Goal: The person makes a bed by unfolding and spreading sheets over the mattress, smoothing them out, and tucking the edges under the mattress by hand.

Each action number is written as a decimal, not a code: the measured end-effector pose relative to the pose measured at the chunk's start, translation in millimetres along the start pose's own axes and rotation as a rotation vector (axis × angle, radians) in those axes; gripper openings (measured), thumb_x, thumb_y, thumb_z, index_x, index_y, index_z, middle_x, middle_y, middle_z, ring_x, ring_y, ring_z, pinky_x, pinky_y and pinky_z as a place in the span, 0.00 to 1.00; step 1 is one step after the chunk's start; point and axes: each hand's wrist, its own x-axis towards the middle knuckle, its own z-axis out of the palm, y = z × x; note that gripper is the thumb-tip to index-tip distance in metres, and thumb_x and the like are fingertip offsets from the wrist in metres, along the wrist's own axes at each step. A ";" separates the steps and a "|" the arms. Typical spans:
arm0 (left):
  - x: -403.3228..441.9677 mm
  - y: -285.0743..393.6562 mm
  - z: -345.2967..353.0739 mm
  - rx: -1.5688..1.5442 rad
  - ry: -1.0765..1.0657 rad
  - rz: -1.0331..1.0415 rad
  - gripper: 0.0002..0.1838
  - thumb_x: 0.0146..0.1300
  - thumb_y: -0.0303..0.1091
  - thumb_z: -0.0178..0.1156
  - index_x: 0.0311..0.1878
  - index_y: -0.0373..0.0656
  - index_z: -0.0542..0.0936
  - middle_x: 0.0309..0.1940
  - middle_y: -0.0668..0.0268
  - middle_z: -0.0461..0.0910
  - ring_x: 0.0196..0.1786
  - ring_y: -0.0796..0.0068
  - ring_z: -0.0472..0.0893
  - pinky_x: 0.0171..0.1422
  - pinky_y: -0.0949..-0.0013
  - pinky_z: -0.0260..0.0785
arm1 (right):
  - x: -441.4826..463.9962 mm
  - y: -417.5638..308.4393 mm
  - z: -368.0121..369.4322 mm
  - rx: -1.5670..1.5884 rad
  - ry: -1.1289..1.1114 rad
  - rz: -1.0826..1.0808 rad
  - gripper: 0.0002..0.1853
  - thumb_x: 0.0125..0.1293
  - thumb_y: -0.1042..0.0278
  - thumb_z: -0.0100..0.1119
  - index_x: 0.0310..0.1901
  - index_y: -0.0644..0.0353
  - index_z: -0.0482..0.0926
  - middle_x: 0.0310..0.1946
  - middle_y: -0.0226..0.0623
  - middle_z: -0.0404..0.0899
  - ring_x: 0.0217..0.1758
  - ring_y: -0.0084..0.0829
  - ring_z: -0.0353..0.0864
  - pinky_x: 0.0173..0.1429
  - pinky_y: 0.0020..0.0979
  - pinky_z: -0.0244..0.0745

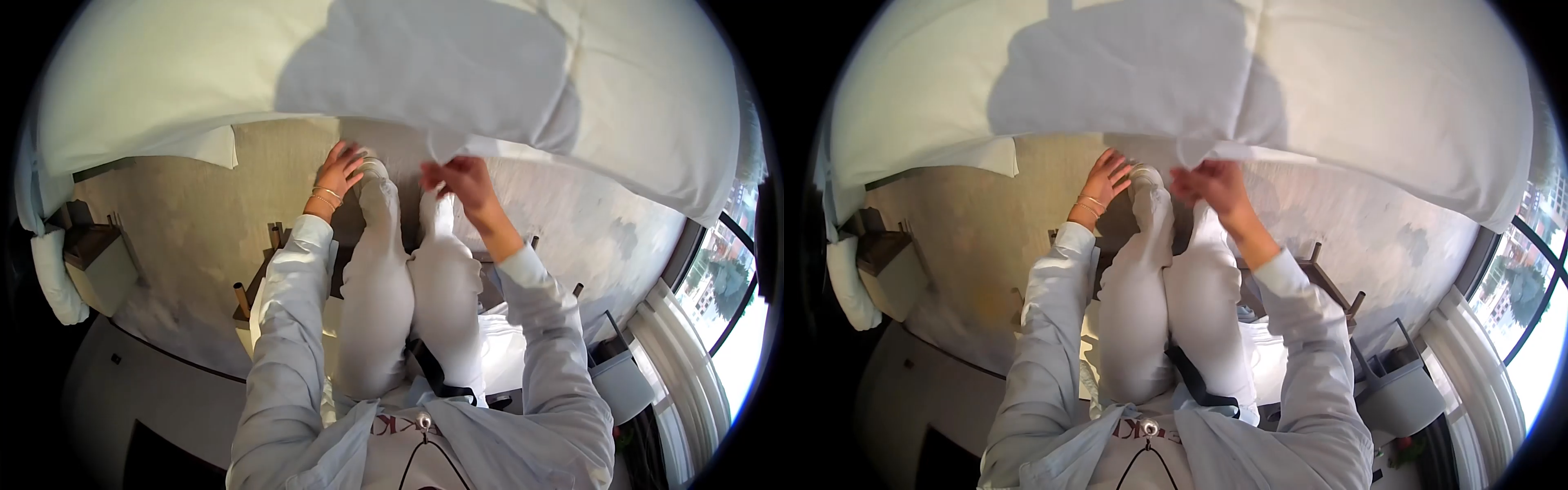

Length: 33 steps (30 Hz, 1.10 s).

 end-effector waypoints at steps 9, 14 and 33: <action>-119.8 51.0 34.7 -0.692 0.184 0.478 0.43 0.48 0.70 0.45 0.58 0.45 0.62 0.57 0.68 0.64 0.59 0.67 0.62 0.64 0.61 0.50 | -180.6 -38.9 -2.8 0.408 -0.331 -0.196 0.28 0.41 0.94 0.57 0.48 0.67 0.65 0.29 0.43 0.75 0.27 0.35 0.77 0.26 0.32 0.75; -245.6 58.1 33.0 -0.737 -0.199 0.763 0.44 0.52 0.68 0.40 0.64 0.46 0.52 0.63 0.63 0.52 0.63 0.62 0.55 0.66 0.58 0.49 | -236.7 17.0 9.1 0.493 -0.336 -0.399 0.07 0.54 0.69 0.57 0.30 0.64 0.74 0.16 0.39 0.73 0.19 0.30 0.75 0.22 0.24 0.70; -503.7 51.6 -4.1 -0.849 -0.338 0.943 0.26 0.60 0.47 0.46 0.56 0.39 0.63 0.56 0.59 0.64 0.57 0.60 0.64 0.60 0.59 0.57 | -296.2 17.0 -53.7 1.274 -0.068 -0.989 0.37 0.59 0.36 0.37 0.61 0.58 0.54 0.61 0.36 0.54 0.63 0.36 0.53 0.65 0.35 0.49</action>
